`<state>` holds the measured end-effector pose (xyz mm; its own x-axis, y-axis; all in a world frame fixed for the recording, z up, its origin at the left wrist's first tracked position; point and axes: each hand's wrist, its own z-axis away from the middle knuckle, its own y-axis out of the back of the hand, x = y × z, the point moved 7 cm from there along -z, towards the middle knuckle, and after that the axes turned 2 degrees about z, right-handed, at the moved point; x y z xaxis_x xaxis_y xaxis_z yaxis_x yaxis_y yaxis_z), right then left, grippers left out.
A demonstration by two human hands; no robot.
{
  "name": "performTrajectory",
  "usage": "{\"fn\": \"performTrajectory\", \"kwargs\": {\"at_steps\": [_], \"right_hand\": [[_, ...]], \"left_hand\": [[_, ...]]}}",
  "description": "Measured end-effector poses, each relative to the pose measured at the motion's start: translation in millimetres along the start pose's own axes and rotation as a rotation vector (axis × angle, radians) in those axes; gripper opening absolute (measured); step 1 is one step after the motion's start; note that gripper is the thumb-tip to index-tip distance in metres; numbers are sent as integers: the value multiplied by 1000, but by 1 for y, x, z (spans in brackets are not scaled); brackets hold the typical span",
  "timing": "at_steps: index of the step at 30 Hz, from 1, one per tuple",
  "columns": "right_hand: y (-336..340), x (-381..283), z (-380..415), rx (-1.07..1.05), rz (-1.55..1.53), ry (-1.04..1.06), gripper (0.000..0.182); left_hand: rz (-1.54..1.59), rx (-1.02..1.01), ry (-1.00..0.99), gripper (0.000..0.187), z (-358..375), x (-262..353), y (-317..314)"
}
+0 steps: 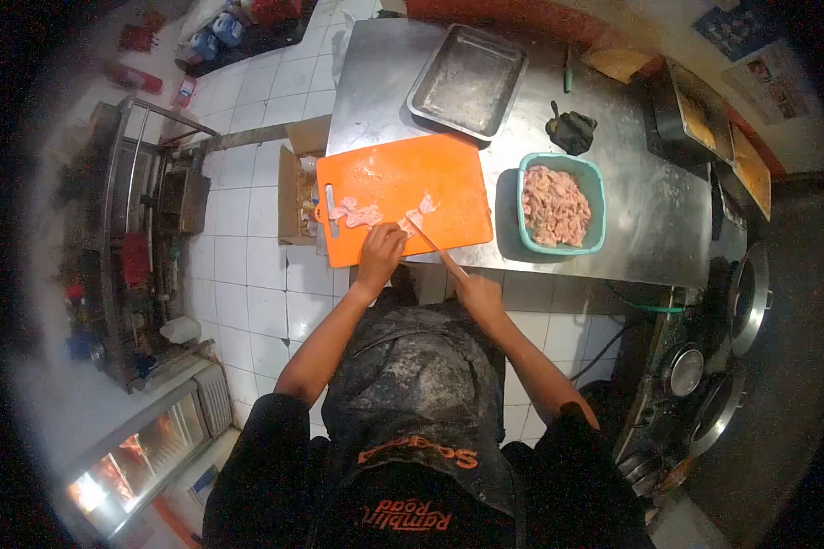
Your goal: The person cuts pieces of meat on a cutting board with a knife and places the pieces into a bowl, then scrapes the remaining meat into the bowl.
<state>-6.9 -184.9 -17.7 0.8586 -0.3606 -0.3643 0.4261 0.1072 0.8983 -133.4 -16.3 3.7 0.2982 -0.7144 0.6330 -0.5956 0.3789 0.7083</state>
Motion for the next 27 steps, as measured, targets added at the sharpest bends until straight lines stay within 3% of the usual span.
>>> {"fn": "performTrajectory", "kwargs": {"at_steps": [4,7,9,13,15,18,20,23,27], "right_hand": [[14,0,2,8,31,-15,66],[18,10,-6,50,-73,-160,63],[20,15,-4,102,-134,-194,61],[22,13,7,123,-311,-336,57],[29,2,12,160,-420,-375,56],[42,-17,22,122,-612,-506,50],[43,-24,24,312,-664,-435,50],[42,-33,26,372,-634,-418,50],[28,-49,21,282,-687,-441,51]], "left_hand": [[30,45,74,18,-3,0,20],[-2,-21,131,18,-10,-13,29],[-134,-186,163,16,-9,-23,21],[-234,-308,30,15,-32,-2,27],[172,-393,305,17,-45,4,27],[425,-253,219,22,-68,21,24],[438,-213,172,20,-77,22,17],[518,-348,199,21,-77,12,6],[515,-349,288,21,-60,-7,23]]}}
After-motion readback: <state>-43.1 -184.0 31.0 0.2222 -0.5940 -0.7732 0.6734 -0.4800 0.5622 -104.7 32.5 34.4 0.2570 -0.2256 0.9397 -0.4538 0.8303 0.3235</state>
